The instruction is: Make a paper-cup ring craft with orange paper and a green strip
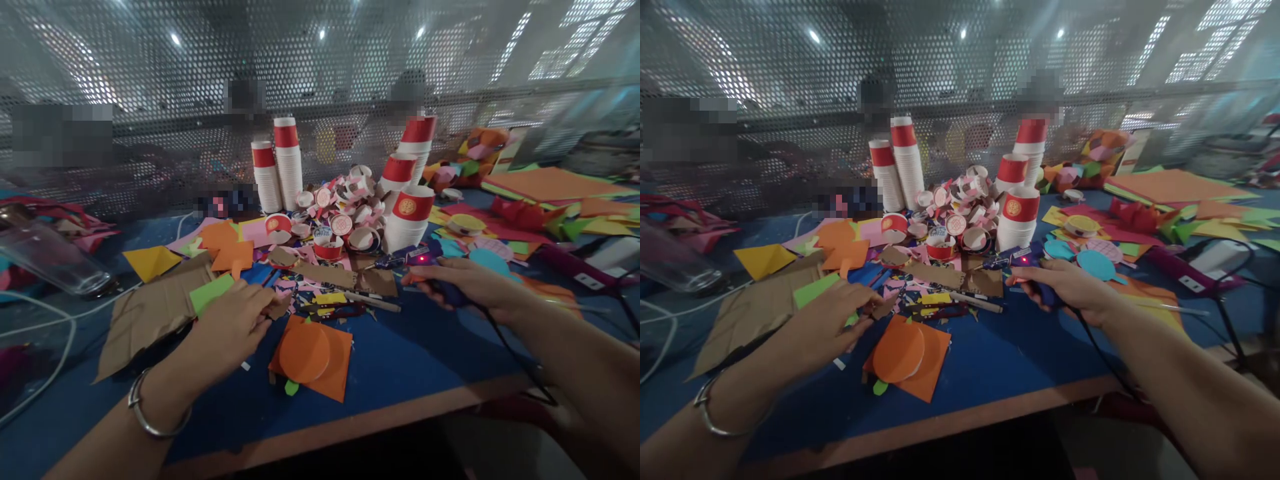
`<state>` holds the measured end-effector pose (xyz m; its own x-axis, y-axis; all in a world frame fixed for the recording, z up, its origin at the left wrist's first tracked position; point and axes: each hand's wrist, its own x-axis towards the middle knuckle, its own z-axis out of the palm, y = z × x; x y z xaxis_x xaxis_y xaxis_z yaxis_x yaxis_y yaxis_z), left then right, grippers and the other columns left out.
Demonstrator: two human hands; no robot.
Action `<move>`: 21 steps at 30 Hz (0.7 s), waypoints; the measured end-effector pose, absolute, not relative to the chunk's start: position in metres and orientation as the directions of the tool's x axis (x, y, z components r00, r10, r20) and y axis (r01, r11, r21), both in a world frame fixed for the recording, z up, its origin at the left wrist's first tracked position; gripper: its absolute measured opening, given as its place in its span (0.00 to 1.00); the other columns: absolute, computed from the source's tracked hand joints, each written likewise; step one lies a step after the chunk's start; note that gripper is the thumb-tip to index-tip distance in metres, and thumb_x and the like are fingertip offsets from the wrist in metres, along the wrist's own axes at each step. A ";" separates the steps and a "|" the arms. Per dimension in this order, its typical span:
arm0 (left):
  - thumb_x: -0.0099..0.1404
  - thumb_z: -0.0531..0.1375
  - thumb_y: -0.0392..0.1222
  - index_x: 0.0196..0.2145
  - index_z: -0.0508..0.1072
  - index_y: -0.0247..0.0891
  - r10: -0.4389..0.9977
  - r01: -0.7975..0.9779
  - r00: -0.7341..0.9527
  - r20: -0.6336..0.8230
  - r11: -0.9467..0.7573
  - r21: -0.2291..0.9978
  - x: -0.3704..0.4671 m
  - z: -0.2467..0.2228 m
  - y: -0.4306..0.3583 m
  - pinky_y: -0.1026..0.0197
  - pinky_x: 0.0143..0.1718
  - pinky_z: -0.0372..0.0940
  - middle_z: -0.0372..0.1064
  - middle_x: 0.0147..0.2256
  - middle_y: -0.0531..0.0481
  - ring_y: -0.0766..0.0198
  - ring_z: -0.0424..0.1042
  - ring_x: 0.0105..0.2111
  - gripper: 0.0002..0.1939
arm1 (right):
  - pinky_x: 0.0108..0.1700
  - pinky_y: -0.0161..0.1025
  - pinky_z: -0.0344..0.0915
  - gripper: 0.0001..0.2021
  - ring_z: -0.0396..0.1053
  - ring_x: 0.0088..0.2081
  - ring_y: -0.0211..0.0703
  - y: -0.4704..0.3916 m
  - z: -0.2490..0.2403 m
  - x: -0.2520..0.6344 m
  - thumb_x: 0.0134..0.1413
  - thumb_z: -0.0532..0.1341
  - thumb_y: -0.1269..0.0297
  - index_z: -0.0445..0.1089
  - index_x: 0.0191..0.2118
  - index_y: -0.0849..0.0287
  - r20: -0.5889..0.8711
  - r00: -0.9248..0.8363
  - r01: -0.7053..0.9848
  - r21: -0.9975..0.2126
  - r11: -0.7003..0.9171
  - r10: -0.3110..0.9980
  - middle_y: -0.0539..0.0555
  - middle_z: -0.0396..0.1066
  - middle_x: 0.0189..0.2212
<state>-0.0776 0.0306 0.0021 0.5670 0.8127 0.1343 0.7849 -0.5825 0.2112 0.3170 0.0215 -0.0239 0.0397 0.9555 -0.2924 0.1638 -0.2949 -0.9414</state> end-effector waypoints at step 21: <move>0.76 0.50 0.63 0.46 0.73 0.43 0.912 0.880 0.409 -0.022 -0.388 0.274 -0.063 0.021 0.004 0.56 0.33 0.65 0.77 0.38 0.48 0.53 0.77 0.36 0.22 | 0.27 0.40 0.57 0.32 0.68 0.22 0.44 0.026 -0.036 0.332 0.53 0.62 0.30 0.66 0.18 0.56 0.006 0.102 0.771 -0.632 -0.075 0.995 0.55 0.71 0.18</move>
<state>-0.0626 0.0039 0.0212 0.4090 0.9123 -0.0222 0.8801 -0.3879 0.2738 0.3319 0.0264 -0.0356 0.1020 0.9948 0.0063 0.7712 -0.0751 -0.6322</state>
